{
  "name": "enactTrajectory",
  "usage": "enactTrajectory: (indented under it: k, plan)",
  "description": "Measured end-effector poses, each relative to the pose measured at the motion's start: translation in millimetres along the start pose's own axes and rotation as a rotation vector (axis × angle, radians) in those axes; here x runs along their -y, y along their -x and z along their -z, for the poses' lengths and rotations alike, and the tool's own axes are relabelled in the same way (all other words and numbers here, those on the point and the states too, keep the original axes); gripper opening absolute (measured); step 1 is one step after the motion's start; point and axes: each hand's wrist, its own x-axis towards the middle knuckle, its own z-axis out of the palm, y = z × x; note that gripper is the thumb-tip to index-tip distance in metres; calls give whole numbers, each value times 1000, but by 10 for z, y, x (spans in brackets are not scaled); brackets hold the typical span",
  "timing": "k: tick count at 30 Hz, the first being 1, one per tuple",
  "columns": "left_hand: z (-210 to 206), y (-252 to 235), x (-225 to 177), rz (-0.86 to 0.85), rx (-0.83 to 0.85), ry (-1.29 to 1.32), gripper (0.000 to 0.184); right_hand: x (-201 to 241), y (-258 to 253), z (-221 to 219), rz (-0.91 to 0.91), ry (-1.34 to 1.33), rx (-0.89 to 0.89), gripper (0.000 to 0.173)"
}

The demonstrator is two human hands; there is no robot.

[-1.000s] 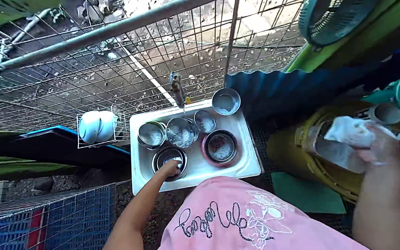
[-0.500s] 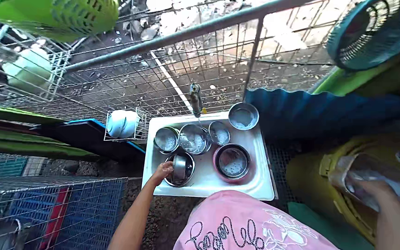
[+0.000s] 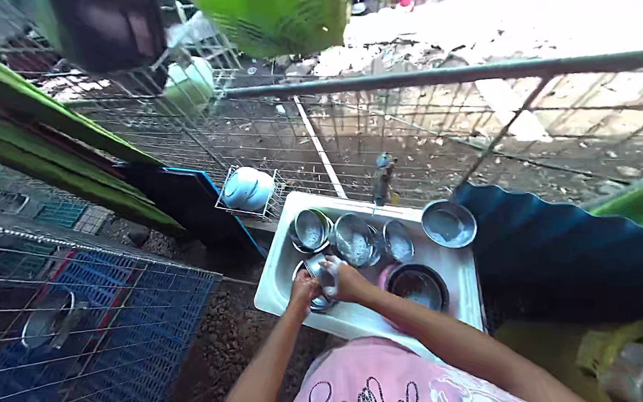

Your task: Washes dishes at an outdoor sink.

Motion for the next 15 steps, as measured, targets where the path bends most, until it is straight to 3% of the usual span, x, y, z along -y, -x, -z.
enactTrajectory:
  k: [3, 8, 15]
  plan:
    - [7, -134, 81, -8, -40, 39, 41, 81, -314, -132, -89, 66, 61, 60]
    - [111, -328, 210, 80, -74, 16, 42, 18, -530, -243, -129, 130, 194, 68]
    - [142, -462, 305, 112, -45, -30, 38, -47, -611, -382, -194, 130, 171, 62]
